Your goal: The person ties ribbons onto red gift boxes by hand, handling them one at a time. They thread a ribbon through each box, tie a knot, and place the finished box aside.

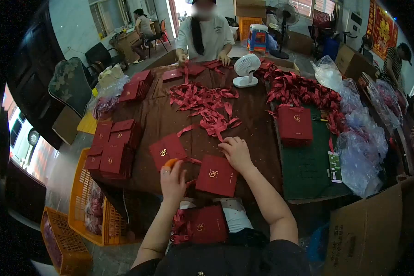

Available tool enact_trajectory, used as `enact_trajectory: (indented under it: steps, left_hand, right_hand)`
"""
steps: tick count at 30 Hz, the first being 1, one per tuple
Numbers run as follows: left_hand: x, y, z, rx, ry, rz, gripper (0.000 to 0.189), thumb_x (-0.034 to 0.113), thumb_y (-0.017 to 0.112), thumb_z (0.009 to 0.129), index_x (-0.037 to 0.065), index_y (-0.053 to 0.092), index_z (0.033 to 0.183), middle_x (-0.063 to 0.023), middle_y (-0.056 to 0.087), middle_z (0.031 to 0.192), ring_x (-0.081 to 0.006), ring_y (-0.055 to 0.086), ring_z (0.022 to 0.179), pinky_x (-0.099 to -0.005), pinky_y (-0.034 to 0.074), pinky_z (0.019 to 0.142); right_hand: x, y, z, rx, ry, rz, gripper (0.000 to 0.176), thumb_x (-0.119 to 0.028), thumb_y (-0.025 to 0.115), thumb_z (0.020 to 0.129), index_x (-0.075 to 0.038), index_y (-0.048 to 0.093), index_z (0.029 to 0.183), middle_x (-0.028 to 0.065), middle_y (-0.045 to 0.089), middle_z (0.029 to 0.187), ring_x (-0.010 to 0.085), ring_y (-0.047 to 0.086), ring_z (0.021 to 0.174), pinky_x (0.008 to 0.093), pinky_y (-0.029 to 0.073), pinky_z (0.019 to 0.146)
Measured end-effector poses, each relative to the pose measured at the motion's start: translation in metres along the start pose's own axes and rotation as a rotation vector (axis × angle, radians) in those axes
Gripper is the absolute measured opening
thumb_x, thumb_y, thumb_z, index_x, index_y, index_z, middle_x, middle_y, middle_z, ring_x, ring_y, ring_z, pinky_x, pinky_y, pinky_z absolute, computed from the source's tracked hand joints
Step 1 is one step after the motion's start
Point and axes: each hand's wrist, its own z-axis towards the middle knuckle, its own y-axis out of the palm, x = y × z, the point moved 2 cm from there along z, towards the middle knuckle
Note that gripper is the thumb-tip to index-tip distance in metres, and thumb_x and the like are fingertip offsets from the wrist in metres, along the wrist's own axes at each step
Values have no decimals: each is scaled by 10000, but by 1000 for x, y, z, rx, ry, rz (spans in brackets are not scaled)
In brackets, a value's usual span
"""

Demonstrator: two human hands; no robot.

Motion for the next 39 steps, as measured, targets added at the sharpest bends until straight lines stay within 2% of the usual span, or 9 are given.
enact_trajectory:
  steps: [8, 13, 15, 16, 18, 23, 29, 31, 39]
  left_hand:
    - [27, 72, -6, -361, -220, 68, 559, 317, 808, 789, 19, 587, 1208, -183, 551, 1149, -367, 571, 1051, -429, 525, 865]
    - [26, 80, -10, -353, -239, 62, 550, 327, 825, 760, 30, 597, 1163, -168, 548, 1120, -365, 565, 1063, -440, 538, 837]
    - [27, 80, -12, -403, -278, 48, 578, 336, 818, 794, 34, 605, 1238, -179, 554, 1175, -360, 567, 1095, -435, 524, 880]
    - [25, 83, -14, -295, -248, 50, 548, 308, 831, 781, 58, 604, 1213, -158, 557, 1107, -344, 570, 1050, -441, 524, 843]
    - [20, 87, -18, -285, -270, -5, 529, 280, 834, 778, 67, 598, 1201, -147, 556, 1070, -338, 570, 1024, -442, 519, 832]
    - [20, 82, -16, -219, -304, -170, 505, 222, 833, 755, 83, 563, 1158, -141, 577, 1057, -357, 576, 1028, -452, 502, 845]
    - [12, 81, -13, -198, -379, -309, 326, 212, 807, 774, 89, 622, 1013, -85, 623, 889, -303, 624, 887, -422, 509, 770]
    - [9, 81, -12, -185, -407, -337, 327, 208, 809, 769, 92, 650, 1031, -81, 628, 866, -293, 633, 858, -416, 514, 760]
    - [1, 79, -11, -241, -466, -486, 469, 190, 804, 756, 121, 695, 1207, -78, 645, 867, -260, 658, 831, -375, 532, 746]
  right_hand:
    - [46, 35, 22, -242, -313, -292, 197, -152, 652, 777, -202, 730, 950, 18, 628, 1011, 234, 569, 998, 383, 453, 852]
    - [6, -16, 10, 25, -213, 62, 105, -85, 719, 805, -123, 669, 889, 49, 636, 976, 235, 597, 1017, 359, 466, 884]
    - [6, -30, 2, 272, 140, 513, 100, -77, 704, 853, -106, 679, 946, 60, 648, 1029, 225, 625, 960, 358, 484, 853]
    - [2, -39, -3, 312, 319, 804, 99, -50, 641, 924, -65, 658, 1021, 37, 648, 980, 151, 624, 914, 297, 488, 824]
    - [-14, -79, -5, 533, 307, 982, 105, -19, 585, 961, -30, 627, 1057, 4, 602, 995, 73, 552, 895, 230, 450, 792]
    - [-54, -158, -9, 787, 172, 733, 128, 48, 573, 950, -6, 629, 1051, 24, 570, 1029, 90, 503, 829, 214, 422, 739]
    - [-85, -82, -17, 316, 223, 497, 149, -4, 696, 869, -14, 697, 1017, 121, 676, 937, 251, 666, 882, 317, 519, 776]
    - [-85, -40, -28, 201, 365, 538, 150, -33, 717, 863, -22, 708, 1012, 85, 692, 918, 173, 679, 816, 289, 531, 713]
    - [-74, 31, -37, 179, 244, 351, 82, -82, 721, 833, -47, 691, 901, 112, 667, 880, 307, 656, 851, 394, 519, 745]
